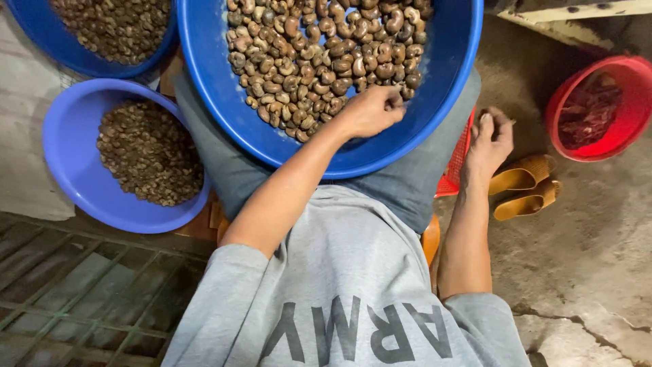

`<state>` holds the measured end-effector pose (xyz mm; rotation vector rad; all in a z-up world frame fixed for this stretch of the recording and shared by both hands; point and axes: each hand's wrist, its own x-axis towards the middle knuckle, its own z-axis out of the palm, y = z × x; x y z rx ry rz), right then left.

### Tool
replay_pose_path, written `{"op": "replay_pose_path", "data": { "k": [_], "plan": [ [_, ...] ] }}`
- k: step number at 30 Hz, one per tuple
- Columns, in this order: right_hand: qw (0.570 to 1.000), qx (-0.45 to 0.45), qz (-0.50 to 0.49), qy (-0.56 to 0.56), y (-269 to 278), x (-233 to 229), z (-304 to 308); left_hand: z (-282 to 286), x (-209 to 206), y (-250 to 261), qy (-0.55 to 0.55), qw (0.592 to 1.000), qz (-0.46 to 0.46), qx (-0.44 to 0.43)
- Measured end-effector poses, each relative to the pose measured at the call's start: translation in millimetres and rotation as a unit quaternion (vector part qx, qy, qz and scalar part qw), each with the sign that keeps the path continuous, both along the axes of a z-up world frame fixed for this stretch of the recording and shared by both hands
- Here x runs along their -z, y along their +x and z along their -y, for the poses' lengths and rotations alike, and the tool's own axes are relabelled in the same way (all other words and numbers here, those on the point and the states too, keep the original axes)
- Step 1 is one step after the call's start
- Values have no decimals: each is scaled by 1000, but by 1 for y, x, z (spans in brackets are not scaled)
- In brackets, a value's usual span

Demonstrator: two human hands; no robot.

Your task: Sorting cashews by hand from a large blue basin into smaller blue basins based on quality or size.

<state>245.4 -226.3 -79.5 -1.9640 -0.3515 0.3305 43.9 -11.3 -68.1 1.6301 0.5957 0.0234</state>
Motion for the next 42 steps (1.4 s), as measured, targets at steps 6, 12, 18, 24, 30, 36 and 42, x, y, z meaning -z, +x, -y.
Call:
{"op": "replay_pose_path", "data": {
  "k": [6, 12, 18, 24, 30, 36, 42],
  "plan": [
    [974, -148, 172, 16, -40, -111, -67, -39, -51, -27, -268, 957, 62, -93],
    [958, -220, 183, 28, -73, -134, -90, -48, -52, -14, -93, 990, -22, -106],
    [972, -189, 136, -10, -87, -139, -75, -10, 8, 25, 175, 979, -109, -3],
    [967, -213, 140, -28, -88, -149, -69, -17, -8, 28, 182, 975, -120, -35],
    [861, -377, 325, -100, -96, -182, -107, -55, -48, -20, -191, 970, 42, -142],
    [678, -479, 496, -256, -76, -113, -149, -64, -58, -52, -167, 954, 140, -204],
    [571, -485, 542, -381, -59, -50, -166, -60, -35, -52, -119, 980, 30, -157]
  ]
}}
